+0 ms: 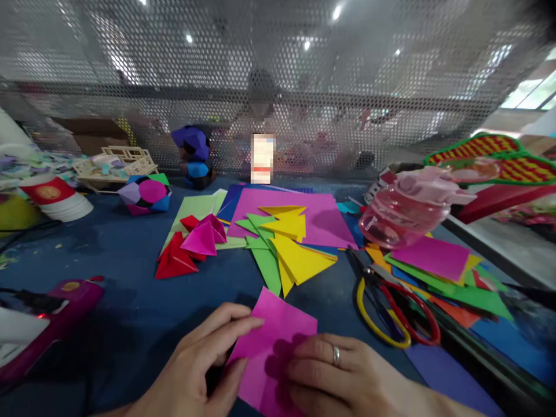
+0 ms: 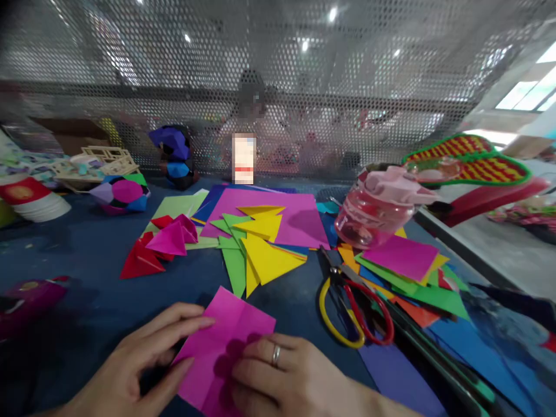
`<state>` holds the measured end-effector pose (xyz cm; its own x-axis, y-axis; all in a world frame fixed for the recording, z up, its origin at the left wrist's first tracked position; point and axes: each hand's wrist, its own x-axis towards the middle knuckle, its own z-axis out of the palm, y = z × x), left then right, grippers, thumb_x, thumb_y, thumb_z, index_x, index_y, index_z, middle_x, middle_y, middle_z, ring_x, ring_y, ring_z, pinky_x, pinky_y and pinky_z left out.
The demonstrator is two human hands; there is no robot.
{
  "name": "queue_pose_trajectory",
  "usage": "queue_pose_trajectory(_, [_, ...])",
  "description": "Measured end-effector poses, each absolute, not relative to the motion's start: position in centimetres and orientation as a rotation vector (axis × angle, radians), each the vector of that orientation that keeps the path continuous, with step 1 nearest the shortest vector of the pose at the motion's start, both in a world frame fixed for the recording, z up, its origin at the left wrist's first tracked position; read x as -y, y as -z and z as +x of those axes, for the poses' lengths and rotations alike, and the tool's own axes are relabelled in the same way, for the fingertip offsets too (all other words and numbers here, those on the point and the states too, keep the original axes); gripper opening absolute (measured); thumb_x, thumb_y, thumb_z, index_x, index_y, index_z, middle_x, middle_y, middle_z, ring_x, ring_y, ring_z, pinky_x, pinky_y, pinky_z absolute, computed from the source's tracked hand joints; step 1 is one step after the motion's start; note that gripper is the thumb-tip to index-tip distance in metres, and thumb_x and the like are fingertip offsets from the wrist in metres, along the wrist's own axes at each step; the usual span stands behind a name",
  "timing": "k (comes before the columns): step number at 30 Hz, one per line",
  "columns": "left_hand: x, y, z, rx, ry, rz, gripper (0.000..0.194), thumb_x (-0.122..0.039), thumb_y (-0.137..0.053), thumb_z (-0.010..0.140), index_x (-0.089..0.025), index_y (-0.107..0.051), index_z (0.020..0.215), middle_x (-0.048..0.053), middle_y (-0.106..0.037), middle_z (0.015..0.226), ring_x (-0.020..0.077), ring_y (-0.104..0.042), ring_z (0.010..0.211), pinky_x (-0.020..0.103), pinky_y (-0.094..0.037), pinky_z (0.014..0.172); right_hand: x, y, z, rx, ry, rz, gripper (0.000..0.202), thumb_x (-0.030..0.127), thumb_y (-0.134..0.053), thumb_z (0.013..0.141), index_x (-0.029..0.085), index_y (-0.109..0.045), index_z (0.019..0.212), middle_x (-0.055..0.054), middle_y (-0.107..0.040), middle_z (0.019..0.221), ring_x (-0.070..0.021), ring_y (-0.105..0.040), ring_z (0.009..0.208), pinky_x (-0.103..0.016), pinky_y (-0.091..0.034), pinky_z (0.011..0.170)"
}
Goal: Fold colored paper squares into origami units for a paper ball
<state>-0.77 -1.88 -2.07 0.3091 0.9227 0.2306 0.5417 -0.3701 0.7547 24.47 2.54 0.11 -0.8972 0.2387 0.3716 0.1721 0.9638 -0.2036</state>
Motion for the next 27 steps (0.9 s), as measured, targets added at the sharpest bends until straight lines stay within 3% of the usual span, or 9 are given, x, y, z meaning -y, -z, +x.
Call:
queue_pose_trajectory(5, [2.1, 2.1, -0.9, -1.321, -0.831, 2.042, 0.045, -0.012, -0.049, 0.091, -0.033, -0.051, 0.131, 0.004, -0.053, 0.131, 0.0171, -0.063, 0.106, 0.022, -0.057, 0.083, -2.3, 0.5, 25.0, 2.698, -0.179, -0.23, 0.028, 0.014, -0.041, 0.099, 0.012, -0.069, 0.099, -0.008, -0.072, 0.104, -0.0206, -0.065, 0.099, -0.032, -0.052, 0.09])
queue_pose_trajectory(10, [2.5, 1.6, -0.9, -1.382, -0.813, 2.447, 0.05, -0.005, -0.048, 0.088, -0.029, -0.051, 0.131, 0.008, -0.042, 0.145, 0.0256, -0.045, 0.131, 0.04, -0.043, 0.106, -2.3, 0.7, 25.0, 2.727, -0.18, -0.271, 0.021, 0.012, -0.045, 0.096, 0.014, -0.067, 0.094, -0.009, -0.07, 0.102, -0.0191, -0.064, 0.094, -0.032, -0.051, 0.087])
queue_pose_trajectory(13, [2.6, 1.4, -0.9, -1.031, -0.821, 2.68, 0.044, -0.001, -0.045, 0.086, -0.024, -0.059, 0.121, 0.006, -0.06, 0.13, 0.0215, -0.052, 0.123, 0.039, -0.034, 0.113, -2.3, 0.4, 24.8, 2.706, -0.256, -0.279, 0.018, 0.014, -0.048, 0.096, 0.014, -0.065, 0.091, -0.009, -0.069, 0.1, -0.0183, -0.063, 0.094, -0.031, -0.05, 0.087])
queue_pose_trajectory(17, [2.4, 1.0, -0.8, -0.686, -0.745, 2.748, 0.034, -0.007, -0.044, 0.089, -0.02, -0.064, 0.114, 0.004, -0.074, 0.101, 0.0167, -0.067, 0.094, 0.03, -0.042, 0.106, -2.3, 0.4, 24.6, 2.622, -0.364, -0.288, 0.015, 0.02, -0.053, 0.097, 0.013, -0.064, 0.091, -0.009, -0.069, 0.099, -0.0183, -0.062, 0.095, -0.031, -0.048, 0.086])
queue_pose_trajectory(21, [2.5, -0.1, -0.5, -0.706, -0.784, 2.718, 0.03, -0.01, -0.046, 0.09, -0.023, -0.067, 0.108, 0.003, -0.076, 0.093, 0.0167, -0.07, 0.085, 0.027, -0.052, 0.092, -2.0, 0.3, 24.5, 2.542, -0.527, -0.428, 0.011, 0.019, -0.055, 0.097, 0.014, -0.063, 0.091, -0.006, -0.067, 0.087, -0.0151, -0.06, 0.082, -0.028, -0.046, 0.076])
queue_pose_trajectory(27, [2.5, 0.2, -0.5, -0.701, -0.858, 2.73, 0.032, -0.007, -0.046, 0.089, -0.024, -0.068, 0.106, 0.002, -0.077, 0.092, 0.017, -0.072, 0.084, 0.026, -0.055, 0.087, -1.3, -0.3, 24.0, 2.451, -0.648, -0.602, 0.01, 0.015, -0.055, 0.095, 0.014, -0.061, 0.087, -0.003, -0.065, 0.08, -0.013, -0.056, 0.075, -0.026, -0.043, 0.072])
